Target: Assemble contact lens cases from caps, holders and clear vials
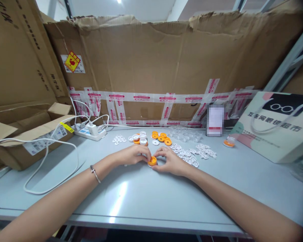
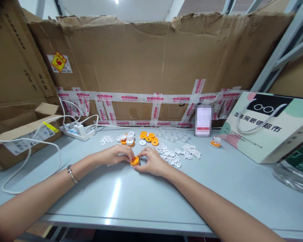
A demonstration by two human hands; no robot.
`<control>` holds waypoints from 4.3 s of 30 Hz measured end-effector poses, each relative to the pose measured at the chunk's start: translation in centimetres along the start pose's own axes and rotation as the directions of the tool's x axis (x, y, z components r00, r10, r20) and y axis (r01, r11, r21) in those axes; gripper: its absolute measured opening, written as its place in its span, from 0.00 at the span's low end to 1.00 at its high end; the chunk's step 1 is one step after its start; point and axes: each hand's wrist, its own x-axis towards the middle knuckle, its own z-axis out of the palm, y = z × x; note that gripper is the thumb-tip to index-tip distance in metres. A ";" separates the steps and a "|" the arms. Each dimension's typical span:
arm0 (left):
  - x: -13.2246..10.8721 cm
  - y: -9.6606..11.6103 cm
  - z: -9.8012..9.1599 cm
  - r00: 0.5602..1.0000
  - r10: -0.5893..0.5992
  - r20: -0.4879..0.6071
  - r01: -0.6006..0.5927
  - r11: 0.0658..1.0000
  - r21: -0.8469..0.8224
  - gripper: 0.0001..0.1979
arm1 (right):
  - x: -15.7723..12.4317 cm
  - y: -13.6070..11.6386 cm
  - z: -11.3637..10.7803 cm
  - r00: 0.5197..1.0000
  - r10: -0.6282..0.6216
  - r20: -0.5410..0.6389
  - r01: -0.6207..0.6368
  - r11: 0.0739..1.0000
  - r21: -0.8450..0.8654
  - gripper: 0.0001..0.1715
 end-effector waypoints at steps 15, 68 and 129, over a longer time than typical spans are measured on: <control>-0.1 1.9 0.4 0.996 0.055 0.075 -0.077 0.935 0.347 0.09 | -0.2 0.1 0.2 0.995 -0.091 -0.030 0.089 0.993 -0.073 0.15; -0.5 2.8 0.6 0.996 -0.037 0.084 0.000 0.918 0.397 0.10 | -0.1 0.9 0.3 0.983 -0.173 -0.061 0.168 0.983 -0.074 0.15; 0.0 2.9 1.1 0.920 0.087 -0.383 0.031 0.956 0.292 0.18 | -1.3 -3.5 0.1 0.897 0.430 0.101 -0.249 0.305 0.919 0.30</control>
